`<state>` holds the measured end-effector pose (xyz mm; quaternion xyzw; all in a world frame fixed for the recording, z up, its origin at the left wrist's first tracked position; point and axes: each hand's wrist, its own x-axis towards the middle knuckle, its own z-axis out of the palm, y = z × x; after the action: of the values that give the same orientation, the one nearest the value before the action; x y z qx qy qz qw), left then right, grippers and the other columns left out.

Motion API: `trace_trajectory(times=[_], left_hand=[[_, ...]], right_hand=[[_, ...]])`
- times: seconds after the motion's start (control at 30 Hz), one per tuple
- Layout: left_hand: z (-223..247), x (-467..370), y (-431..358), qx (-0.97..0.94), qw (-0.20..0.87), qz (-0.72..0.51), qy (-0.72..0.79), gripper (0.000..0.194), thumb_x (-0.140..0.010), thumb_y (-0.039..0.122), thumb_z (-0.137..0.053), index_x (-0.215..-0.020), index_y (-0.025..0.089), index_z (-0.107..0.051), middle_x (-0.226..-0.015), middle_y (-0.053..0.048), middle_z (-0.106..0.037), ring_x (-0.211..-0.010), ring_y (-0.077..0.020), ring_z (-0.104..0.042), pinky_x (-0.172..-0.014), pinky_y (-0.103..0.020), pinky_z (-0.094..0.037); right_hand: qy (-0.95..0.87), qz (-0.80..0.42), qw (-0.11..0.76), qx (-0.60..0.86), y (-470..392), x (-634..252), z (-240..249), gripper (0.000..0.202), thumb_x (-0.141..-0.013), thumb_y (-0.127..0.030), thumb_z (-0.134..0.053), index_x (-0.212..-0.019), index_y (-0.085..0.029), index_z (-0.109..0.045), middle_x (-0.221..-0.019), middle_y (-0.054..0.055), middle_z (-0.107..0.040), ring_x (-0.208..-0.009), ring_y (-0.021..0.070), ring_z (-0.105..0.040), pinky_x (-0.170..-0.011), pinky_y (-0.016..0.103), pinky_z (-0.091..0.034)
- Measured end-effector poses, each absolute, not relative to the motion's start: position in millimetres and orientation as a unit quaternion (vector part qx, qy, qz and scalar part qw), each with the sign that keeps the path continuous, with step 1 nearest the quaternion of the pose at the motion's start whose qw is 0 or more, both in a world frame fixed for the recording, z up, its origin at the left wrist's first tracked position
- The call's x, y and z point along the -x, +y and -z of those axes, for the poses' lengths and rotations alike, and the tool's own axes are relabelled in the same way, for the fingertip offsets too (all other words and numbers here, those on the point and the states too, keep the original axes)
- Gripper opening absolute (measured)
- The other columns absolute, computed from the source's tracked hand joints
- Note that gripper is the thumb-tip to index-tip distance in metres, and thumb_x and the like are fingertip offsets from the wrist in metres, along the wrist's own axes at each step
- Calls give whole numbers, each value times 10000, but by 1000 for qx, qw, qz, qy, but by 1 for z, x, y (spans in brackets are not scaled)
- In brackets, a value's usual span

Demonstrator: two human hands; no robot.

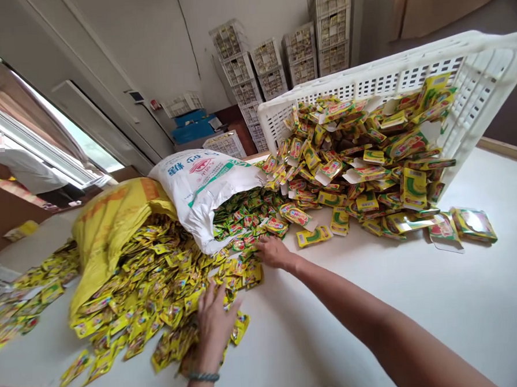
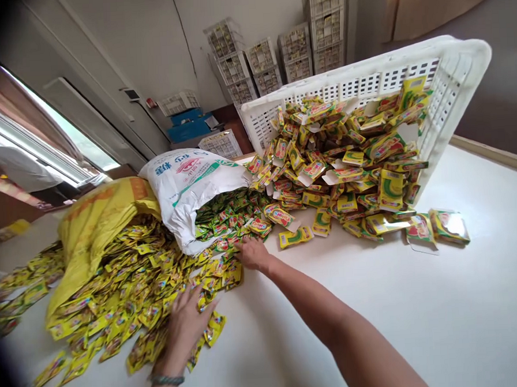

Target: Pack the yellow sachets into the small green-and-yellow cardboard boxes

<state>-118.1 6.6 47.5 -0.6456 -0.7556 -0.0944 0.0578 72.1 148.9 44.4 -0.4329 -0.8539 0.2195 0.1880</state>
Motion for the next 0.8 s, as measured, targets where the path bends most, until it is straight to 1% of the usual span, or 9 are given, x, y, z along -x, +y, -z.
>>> trace_trajectory(times=[0.07,0.1,0.17,0.23,0.33,0.47,0.6,0.67,0.8], left_hand=[[-29,99,26,694,56,76,-714,562,-808,418,-546,-1308,162,-556,-1443,-148,-450,-1357,-392,-315,-1073,-537,-313],[-21,93,33,711,53,66,-698,528,-824,388,-543,-1313,191,-552,-1454,-129,-442,-1366,-394,-301,-1073,-575,-285],[-7,85,41,728,45,54,-681,442,-862,315,-500,-1289,224,-572,-1417,-107,-494,-1348,-376,-346,-1058,-616,-268],[-2,82,47,735,32,68,-674,393,-884,250,-447,-1238,203,-613,-1327,-112,-584,-1293,-335,-437,-1048,-565,-308],[-8,79,53,737,-10,132,-662,363,-875,222,-428,-1138,164,-672,-1172,-129,-682,-1172,-299,-552,-994,-463,-385],[-27,73,57,651,-112,281,-696,283,-812,254,-496,-956,188,-731,-944,-122,-740,-929,-284,-647,-875,-395,-449],[-33,68,56,569,-159,344,-730,293,-802,389,-534,-859,182,-734,-742,-81,-729,-689,-246,-637,-704,-345,-479],[-29,66,53,544,-191,370,-728,329,-801,423,-529,-863,173,-732,-760,-67,-732,-703,-228,-642,-700,-325,-491],[-20,58,45,501,-247,418,-716,412,-822,447,-501,-982,131,-712,-917,-93,-740,-849,-218,-663,-794,-331,-513]], right_hand=[[-862,-212,177,425,143,-66,-32,397,-881,-350,-541,-1256,-221,-539,-1320,143,-513,-1157,318,-483,-872,457,-408],[-865,-208,175,421,138,-67,-26,409,-864,-336,-561,-1257,-225,-535,-1362,152,-473,-1175,331,-466,-878,472,-402],[-872,-201,176,411,127,-77,-16,385,-843,-266,-565,-1226,-228,-551,-1371,158,-462,-1142,325,-483,-870,458,-401],[-872,-202,184,405,116,-94,-11,333,-837,-202,-540,-1168,-215,-578,-1266,144,-550,-1049,285,-532,-859,419,-406],[-862,-231,209,400,100,-123,-10,245,-841,-169,-515,-1061,-206,-615,-1042,86,-660,-930,228,-571,-869,360,-407],[-803,-308,279,427,87,-152,-10,222,-895,-230,-453,-1021,-208,-635,-941,66,-689,-855,204,-595,-837,325,-428],[-692,-402,345,490,87,-165,-3,275,-921,-305,-389,-994,-201,-632,-814,39,-681,-738,179,-606,-698,295,-472],[-639,-450,362,508,88,-169,1,256,-898,-326,-416,-948,-197,-632,-742,18,-665,-701,173,-610,-644,284,-485],[-553,-535,371,520,81,-177,-2,237,-857,-362,-459,-942,-188,-596,-707,10,-657,-644,170,-622,-560,281,-497]])
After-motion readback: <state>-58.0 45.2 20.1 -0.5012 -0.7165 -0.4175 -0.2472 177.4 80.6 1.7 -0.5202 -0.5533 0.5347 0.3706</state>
